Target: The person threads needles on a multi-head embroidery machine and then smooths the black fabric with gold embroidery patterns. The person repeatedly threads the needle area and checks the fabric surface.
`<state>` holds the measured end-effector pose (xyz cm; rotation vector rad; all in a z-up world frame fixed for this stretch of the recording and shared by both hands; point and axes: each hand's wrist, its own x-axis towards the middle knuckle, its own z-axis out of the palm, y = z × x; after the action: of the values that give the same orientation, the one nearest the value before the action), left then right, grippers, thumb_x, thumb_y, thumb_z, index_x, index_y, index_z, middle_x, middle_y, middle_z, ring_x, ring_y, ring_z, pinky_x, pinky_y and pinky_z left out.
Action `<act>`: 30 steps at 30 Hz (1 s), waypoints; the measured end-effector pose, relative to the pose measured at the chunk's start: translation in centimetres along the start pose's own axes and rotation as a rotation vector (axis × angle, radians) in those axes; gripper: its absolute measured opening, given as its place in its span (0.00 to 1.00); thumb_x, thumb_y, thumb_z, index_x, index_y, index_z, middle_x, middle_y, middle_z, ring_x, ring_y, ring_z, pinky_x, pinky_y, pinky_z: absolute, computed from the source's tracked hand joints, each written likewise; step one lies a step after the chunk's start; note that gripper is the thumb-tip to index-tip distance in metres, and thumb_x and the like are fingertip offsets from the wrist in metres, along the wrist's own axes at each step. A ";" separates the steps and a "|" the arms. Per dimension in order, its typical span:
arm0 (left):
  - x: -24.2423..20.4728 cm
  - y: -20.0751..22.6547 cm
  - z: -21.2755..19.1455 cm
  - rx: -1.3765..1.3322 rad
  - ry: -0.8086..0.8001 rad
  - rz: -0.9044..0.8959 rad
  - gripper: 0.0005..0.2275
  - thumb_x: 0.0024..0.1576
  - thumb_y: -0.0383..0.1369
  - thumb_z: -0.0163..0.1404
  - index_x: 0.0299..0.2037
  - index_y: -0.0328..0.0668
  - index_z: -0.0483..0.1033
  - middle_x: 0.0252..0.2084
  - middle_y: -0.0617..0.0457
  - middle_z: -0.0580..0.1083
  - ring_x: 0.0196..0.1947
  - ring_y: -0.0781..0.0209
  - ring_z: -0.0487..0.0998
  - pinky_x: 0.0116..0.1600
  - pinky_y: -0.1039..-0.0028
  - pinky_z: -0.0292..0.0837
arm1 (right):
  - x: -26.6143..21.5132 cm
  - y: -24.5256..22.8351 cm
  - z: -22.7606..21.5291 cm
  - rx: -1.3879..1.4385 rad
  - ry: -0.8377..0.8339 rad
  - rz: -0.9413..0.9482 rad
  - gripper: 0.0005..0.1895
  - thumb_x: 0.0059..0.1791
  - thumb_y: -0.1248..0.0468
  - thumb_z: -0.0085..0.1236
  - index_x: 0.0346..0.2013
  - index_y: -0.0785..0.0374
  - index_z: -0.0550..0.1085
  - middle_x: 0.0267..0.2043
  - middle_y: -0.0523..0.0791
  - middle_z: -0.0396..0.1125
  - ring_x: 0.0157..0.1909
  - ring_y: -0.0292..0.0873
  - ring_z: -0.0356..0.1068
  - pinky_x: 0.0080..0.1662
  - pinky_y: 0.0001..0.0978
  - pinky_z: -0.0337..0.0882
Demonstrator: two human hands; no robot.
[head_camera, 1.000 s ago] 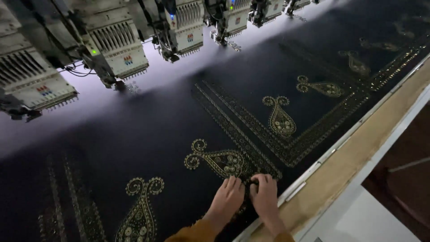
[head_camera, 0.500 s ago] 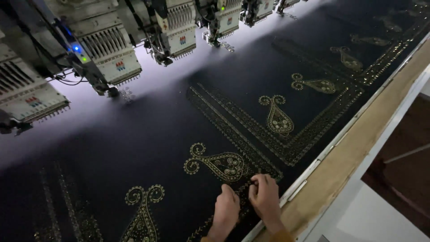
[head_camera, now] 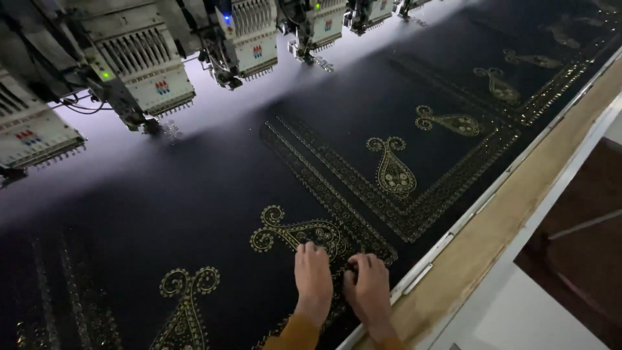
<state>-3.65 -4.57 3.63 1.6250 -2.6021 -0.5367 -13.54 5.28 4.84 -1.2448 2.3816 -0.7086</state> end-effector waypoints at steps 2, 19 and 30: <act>-0.5 1.2 -1.1 0.387 -0.088 0.092 0.09 0.67 0.30 0.44 0.37 0.54 0.77 0.44 0.55 0.72 0.53 0.53 0.67 0.61 0.65 0.61 | -0.2 0.1 0.3 -0.001 0.035 -0.020 0.16 0.49 0.53 0.42 0.43 0.53 0.75 0.47 0.46 0.68 0.53 0.50 0.66 0.56 0.47 0.65; 0.8 1.8 0.0 -0.039 -0.102 0.009 0.10 0.63 0.40 0.44 0.29 0.52 0.66 0.27 0.60 0.62 0.31 0.60 0.60 0.39 0.65 0.59 | -0.5 1.9 1.8 -0.013 0.107 -0.041 0.11 0.48 0.63 0.43 0.40 0.52 0.74 0.44 0.43 0.70 0.51 0.49 0.67 0.55 0.44 0.65; 3.2 -1.3 1.1 -0.258 0.057 0.159 0.06 0.65 0.26 0.48 0.41 0.41 0.80 0.45 0.49 0.69 0.51 0.50 0.67 0.47 0.63 0.71 | 0.6 1.4 1.2 -0.015 0.000 0.000 0.11 0.52 0.62 0.44 0.45 0.51 0.74 0.48 0.43 0.68 0.52 0.48 0.67 0.56 0.43 0.66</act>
<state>-4.21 -7.58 1.75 1.3239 -2.4707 -0.7658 -14.20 5.15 3.01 -1.2511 2.3908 -0.6920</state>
